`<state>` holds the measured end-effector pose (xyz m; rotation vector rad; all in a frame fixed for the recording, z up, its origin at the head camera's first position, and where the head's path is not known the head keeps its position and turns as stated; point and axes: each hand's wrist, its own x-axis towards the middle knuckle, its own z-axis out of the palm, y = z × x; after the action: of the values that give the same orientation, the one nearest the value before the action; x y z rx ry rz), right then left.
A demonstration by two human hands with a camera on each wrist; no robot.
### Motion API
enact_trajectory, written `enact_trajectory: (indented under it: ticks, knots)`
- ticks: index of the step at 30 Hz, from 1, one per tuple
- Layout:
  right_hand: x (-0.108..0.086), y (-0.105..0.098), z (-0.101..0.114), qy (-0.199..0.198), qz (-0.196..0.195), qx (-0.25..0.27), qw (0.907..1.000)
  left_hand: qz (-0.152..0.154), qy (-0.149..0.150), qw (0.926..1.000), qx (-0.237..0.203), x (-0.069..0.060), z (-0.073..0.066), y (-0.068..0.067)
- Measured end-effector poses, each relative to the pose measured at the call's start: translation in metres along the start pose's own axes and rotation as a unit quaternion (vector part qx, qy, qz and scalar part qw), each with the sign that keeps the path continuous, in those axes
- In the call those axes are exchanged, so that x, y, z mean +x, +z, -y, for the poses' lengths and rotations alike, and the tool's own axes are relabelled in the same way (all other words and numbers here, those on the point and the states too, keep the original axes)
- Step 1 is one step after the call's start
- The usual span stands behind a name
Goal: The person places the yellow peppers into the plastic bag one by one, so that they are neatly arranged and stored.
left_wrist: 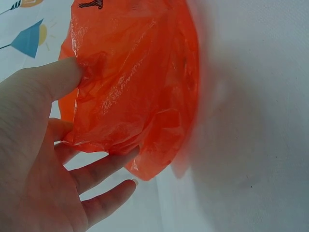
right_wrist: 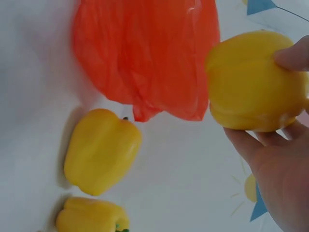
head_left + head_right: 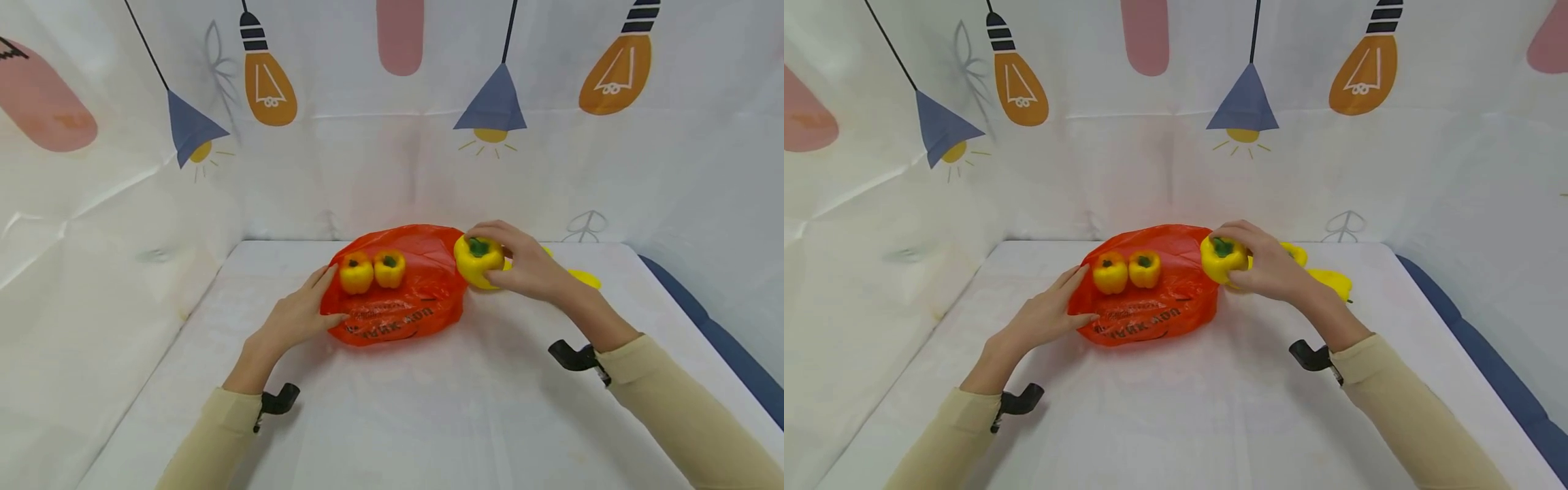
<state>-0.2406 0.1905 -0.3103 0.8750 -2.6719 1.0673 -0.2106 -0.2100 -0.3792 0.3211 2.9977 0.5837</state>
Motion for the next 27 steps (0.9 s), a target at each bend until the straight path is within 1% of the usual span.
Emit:
enact_trajectory:
  ticks: [3, 5, 10, 16, 20, 25, 27]
  knots:
    - [0.007, 0.005, 0.000, -0.015, -0.001, 0.008, 0.9999, 0.000, -0.001, 1.0000, 0.001, 0.000, 0.001, 0.001]
    - [0.011, 0.008, 0.002, -0.014, -0.001, 0.011, 0.9998, 0.000, 0.001, 1.0000, 0.001, 0.000, 0.001, 0.002]
    - [0.021, 0.015, 0.007, 0.003, 0.001, 0.018, 0.9998, -0.002, 0.003, 1.0000, 0.003, 0.000, 0.002, 0.003]
    - [0.034, 0.026, 0.011, 0.017, 0.017, 0.038, 0.9990, -0.001, 0.004, 1.0000, 0.005, 0.001, 0.003, 0.003]
    - [0.041, 0.037, 0.009, 0.017, 0.033, 0.050, 0.9981, -0.002, 0.006, 1.0000, 0.006, 0.000, 0.005, 0.004]
    - [0.048, 0.050, 0.000, 0.005, 0.047, 0.062, 0.9970, -0.004, 0.006, 1.0000, 0.002, 0.000, 0.004, 0.004]
    - [0.051, 0.055, -0.004, 0.008, 0.052, 0.066, 0.9964, -0.005, 0.006, 1.0000, -0.001, 0.000, 0.003, 0.003]
